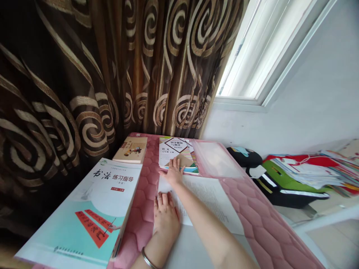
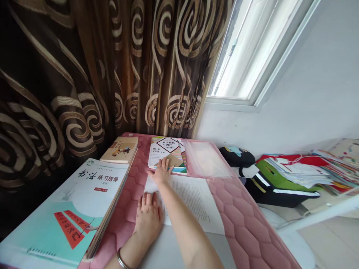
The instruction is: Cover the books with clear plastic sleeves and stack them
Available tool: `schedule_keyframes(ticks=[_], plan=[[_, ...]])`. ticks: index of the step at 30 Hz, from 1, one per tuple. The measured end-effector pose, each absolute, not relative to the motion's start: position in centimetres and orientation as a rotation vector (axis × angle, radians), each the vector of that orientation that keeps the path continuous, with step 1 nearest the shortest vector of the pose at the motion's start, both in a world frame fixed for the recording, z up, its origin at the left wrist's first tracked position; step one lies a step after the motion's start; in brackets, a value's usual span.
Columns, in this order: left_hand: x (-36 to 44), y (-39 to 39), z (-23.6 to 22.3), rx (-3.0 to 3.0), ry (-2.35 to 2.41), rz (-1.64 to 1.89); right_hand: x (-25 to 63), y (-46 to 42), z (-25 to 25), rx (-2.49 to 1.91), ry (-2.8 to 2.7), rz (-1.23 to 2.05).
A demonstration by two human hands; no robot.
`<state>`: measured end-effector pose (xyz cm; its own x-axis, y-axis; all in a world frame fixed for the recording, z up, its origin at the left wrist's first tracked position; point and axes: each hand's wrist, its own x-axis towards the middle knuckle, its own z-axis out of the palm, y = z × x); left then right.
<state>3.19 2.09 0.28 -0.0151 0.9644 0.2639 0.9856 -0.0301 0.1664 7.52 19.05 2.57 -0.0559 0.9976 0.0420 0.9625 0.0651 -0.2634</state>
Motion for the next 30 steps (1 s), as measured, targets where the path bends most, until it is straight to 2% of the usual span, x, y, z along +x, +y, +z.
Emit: schedule_keyframes(ticks=[11,24,30], plan=[[3.4,1.9,2.0,-2.169,-2.156,-0.420,10.3,14.0,3.2,-1.790,-2.417,0.546],[3.2,1.7,1.7,-2.200,-2.131,-0.428,7.5,19.6,2.8,-2.012,-2.069,0.214],[3.3,1.6,2.0,-2.144,-2.157,-0.438,7.3,17.3,2.7,-1.983,-2.063,0.262]])
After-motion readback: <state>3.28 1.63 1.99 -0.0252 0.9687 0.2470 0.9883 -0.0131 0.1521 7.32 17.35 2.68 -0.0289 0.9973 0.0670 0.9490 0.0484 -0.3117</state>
